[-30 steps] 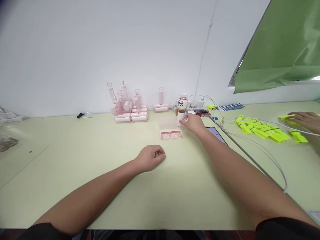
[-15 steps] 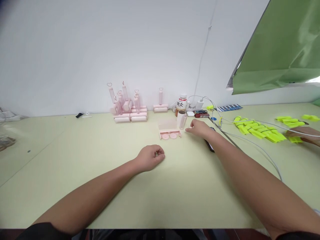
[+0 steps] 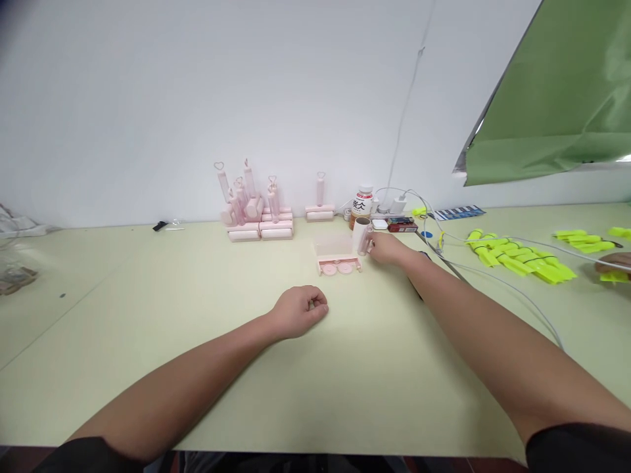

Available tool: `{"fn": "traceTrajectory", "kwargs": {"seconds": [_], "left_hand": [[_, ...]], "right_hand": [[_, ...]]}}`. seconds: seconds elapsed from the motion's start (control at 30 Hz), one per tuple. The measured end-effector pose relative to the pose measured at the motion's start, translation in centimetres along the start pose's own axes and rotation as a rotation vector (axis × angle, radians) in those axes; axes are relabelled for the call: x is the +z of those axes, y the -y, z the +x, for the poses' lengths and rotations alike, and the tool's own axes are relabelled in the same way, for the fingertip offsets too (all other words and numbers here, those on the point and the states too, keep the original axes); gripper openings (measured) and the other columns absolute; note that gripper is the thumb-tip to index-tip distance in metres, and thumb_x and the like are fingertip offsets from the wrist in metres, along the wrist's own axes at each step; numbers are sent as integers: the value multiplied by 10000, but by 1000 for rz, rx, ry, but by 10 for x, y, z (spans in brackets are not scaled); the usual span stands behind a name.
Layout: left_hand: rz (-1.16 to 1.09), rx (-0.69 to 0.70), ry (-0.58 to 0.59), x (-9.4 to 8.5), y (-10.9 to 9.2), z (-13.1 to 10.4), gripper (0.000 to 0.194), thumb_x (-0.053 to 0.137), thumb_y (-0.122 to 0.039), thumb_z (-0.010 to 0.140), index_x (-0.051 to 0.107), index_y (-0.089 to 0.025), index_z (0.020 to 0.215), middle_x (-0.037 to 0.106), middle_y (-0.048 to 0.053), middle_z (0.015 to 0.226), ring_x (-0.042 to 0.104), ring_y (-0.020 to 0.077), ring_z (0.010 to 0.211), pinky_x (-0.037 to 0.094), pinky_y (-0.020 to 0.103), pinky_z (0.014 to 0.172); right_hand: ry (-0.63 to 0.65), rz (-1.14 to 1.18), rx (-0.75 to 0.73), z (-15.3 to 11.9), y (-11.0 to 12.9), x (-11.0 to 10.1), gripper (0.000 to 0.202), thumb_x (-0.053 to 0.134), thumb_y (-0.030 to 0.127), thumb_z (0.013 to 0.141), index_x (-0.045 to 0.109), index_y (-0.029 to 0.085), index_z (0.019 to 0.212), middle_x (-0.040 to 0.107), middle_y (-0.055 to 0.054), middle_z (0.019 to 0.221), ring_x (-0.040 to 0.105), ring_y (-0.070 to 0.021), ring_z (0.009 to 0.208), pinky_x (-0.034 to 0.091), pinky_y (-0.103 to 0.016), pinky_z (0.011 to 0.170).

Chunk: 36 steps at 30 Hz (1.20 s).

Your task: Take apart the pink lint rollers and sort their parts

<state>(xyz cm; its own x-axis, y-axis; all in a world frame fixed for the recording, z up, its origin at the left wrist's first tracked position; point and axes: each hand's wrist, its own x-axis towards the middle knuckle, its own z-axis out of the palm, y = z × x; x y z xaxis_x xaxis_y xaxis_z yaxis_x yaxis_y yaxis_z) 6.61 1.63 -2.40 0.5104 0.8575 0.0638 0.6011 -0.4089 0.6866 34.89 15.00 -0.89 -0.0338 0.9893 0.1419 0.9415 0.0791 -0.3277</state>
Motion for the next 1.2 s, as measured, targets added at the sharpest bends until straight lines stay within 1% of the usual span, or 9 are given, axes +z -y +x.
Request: {"fn": "traceTrajectory", "kwargs": {"seconds": [0.13,0.4,0.6,0.7,0.77,0.83,0.9,1.03,1.2], "left_hand": [[6,-3,1,1,0,0,183,525,-322,824,674,-220,856,720,8,896,626,171,729,412,271,596],[47,8,2,0,-1,1,200,518,-326,827,679,-217,877,719,-1,911,633,166,771,424,263,623],[41,0,4,-1,-1,1,203,516,-335,824,673,-214,869,719,-9,900,632,155,748,420,256,607],[25,3,0,0,0,1,186,522,-327,816,669,-218,853,716,-17,884,631,152,748,416,253,606],[21,4,-2,1,0,2,177,526,-322,811,667,-221,847,715,-22,874,628,151,745,412,252,607],[22,8,-8,2,1,2,171,529,-320,809,665,-222,844,713,-25,866,622,148,734,408,251,608],[29,21,-16,2,2,2,180,522,-334,819,660,-219,832,708,-22,855,612,144,715,399,252,600],[49,42,-33,4,4,2,219,508,-376,841,652,-213,810,695,-13,824,593,144,689,382,256,582],[40,67,-33,4,5,3,178,520,-334,828,648,-213,802,691,-17,836,590,138,693,387,252,590]], "right_hand": [[41,38,15,-4,2,-1,412,620,86,676,677,137,1081,714,-123,1014,635,-237,866,441,-274,725],[77,160,124,-10,9,-1,576,599,97,724,551,165,1294,715,-69,982,653,-161,712,470,-233,632],[-76,70,237,-21,13,-16,510,595,170,742,560,97,1245,689,-151,1023,644,-280,872,471,-324,681],[-177,7,110,-42,21,-18,284,555,294,809,644,151,1038,687,-123,958,636,-277,842,482,-360,712],[-211,-23,-127,-64,31,-10,258,517,361,850,660,166,940,678,-122,962,631,-275,876,495,-387,772],[-188,-47,-383,-88,45,6,315,476,379,890,671,153,989,666,-153,1059,604,-297,1030,480,-425,896],[-122,-91,-530,-109,59,24,420,457,404,921,624,134,1195,576,-185,1301,503,-320,1236,410,-463,1030],[33,-262,-430,-127,80,48,563,343,429,977,459,100,1419,335,-219,1529,293,-399,1405,299,-561,1101],[177,-363,-307,-117,89,48,618,276,464,985,370,119,1489,264,-190,1570,254,-404,1425,269,-559,1123]]}}
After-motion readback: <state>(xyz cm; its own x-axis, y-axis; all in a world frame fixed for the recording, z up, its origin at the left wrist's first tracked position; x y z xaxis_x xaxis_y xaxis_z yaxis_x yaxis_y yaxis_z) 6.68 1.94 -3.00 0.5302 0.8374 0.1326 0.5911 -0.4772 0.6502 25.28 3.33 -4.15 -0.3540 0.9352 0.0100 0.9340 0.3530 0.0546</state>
